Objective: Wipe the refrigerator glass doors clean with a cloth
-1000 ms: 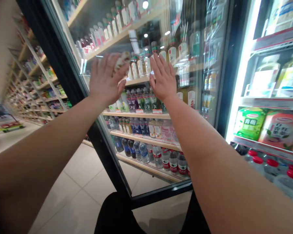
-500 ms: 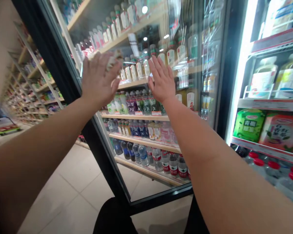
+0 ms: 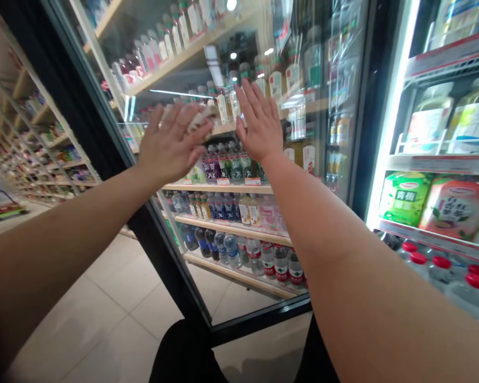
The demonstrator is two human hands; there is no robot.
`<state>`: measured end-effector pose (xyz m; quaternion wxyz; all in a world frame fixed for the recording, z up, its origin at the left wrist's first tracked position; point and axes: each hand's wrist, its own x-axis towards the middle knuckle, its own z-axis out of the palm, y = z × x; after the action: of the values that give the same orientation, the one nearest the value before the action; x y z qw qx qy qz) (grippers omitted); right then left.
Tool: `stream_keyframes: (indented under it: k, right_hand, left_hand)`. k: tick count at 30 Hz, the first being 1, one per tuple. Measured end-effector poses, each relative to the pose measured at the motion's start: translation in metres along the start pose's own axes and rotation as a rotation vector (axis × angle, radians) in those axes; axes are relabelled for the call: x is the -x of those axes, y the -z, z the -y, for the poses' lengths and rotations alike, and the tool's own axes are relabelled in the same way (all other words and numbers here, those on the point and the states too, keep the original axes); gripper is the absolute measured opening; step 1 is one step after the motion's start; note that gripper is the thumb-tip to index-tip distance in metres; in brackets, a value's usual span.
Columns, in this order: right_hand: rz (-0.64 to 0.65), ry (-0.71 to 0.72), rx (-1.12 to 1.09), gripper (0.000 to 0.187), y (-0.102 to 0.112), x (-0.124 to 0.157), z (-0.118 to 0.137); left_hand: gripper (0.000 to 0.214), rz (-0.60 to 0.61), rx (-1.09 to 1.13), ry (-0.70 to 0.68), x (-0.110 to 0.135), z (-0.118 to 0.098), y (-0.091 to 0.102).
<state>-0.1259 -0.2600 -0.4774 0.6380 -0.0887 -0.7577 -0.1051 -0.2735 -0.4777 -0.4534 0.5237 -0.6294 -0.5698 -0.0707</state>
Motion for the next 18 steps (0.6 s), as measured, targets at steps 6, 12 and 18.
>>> stream_keyframes:
  k: [6,12,18]
  right_hand:
    - [0.037,-0.022,0.028,0.063,0.006,0.000,0.004]
    - [0.007,-0.012,-0.021,0.062,0.005,0.001,0.002]
    - [-0.050,0.003,-0.106,0.065,-0.006,-0.002,-0.006]
  left_hand:
    - [0.072,-0.370,-0.624,0.160,-0.044,0.062,-0.002]
    - [0.075,-0.392,-0.604,0.208,-0.084,0.075,-0.008]
    - [0.082,-0.263,-0.280,0.231,-0.092,0.040,-0.013]
